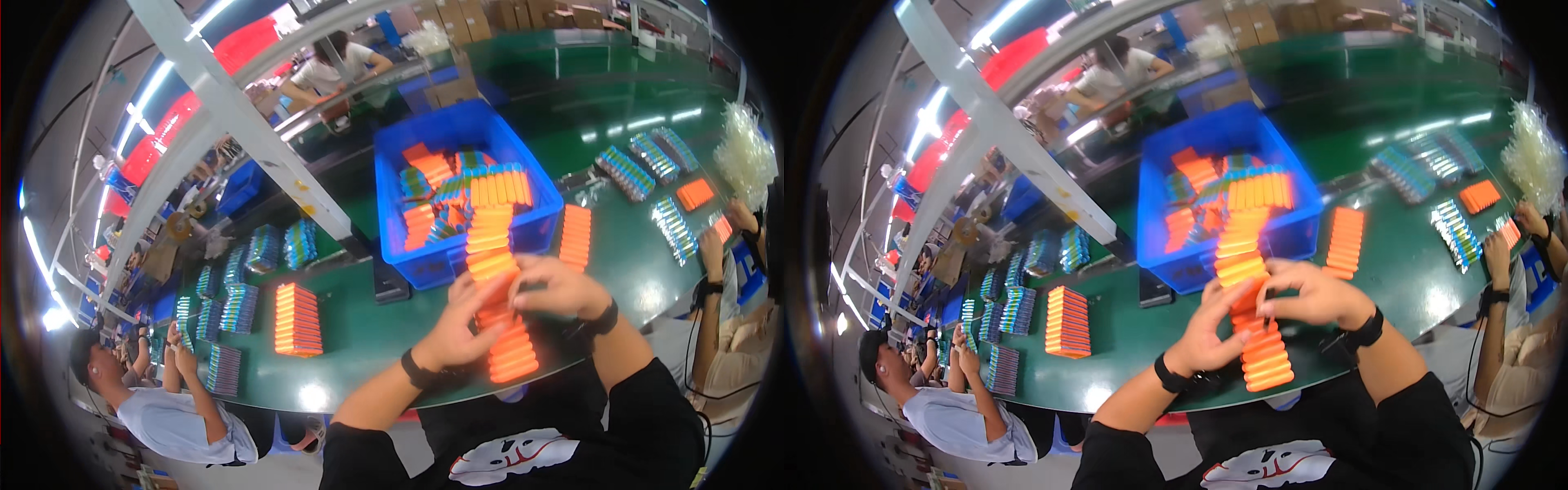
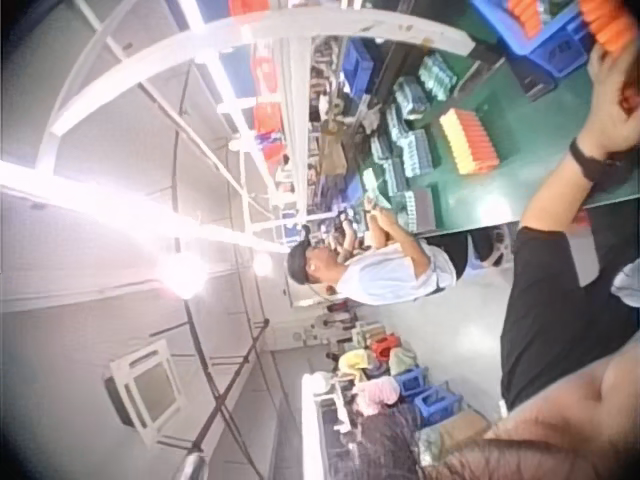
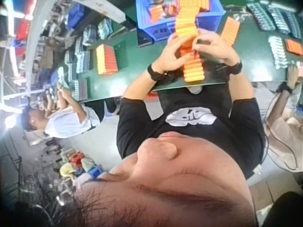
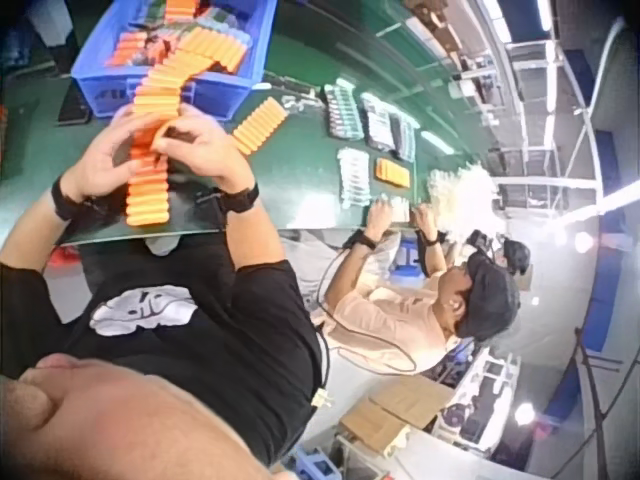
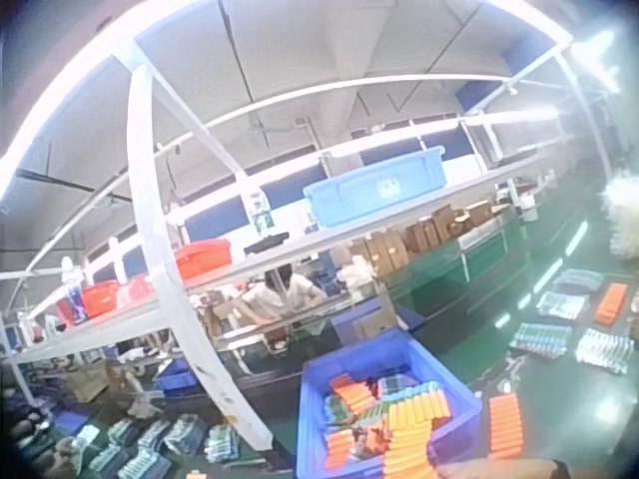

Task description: The recorder is assembling small orange plastic components by snapping them together in a repeating pattern on a factory assembly line.

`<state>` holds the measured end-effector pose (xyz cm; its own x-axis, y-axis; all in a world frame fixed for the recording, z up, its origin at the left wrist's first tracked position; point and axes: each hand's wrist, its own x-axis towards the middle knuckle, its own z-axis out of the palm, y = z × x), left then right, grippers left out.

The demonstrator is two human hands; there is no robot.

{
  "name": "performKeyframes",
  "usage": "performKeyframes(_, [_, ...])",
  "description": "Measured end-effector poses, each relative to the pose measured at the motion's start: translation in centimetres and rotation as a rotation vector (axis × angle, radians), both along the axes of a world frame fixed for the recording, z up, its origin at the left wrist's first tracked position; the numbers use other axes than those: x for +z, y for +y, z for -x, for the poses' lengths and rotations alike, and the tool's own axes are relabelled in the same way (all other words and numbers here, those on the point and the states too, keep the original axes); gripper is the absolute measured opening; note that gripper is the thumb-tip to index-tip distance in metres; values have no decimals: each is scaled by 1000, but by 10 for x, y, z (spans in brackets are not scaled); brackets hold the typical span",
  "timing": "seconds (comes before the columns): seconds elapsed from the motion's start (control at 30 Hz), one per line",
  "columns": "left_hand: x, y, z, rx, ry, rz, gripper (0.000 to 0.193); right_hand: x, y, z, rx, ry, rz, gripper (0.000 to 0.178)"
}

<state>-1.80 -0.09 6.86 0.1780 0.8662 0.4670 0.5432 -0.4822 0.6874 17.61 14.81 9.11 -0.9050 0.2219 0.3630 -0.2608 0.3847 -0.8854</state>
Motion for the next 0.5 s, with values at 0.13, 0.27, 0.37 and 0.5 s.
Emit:
performKeyframes(0.13, [11, -2, 4, 10, 47, -132, 78, 35, -12, 7, 6, 56, -64, 16])
performKeyframes(0.27, [34, 9, 11, 69, -627, -57, 67, 85, 6, 6, 109, -13, 71, 12])
performKeyframes(0.37, [51, 55, 38, 287, 160, -317, 66, 146, 27, 12, 126, 58, 216, 19])
performKeyframes(0.5, [74, 101, 30, 295, -40, 50, 68, 222, 62, 58, 198, 152, 1, 21])
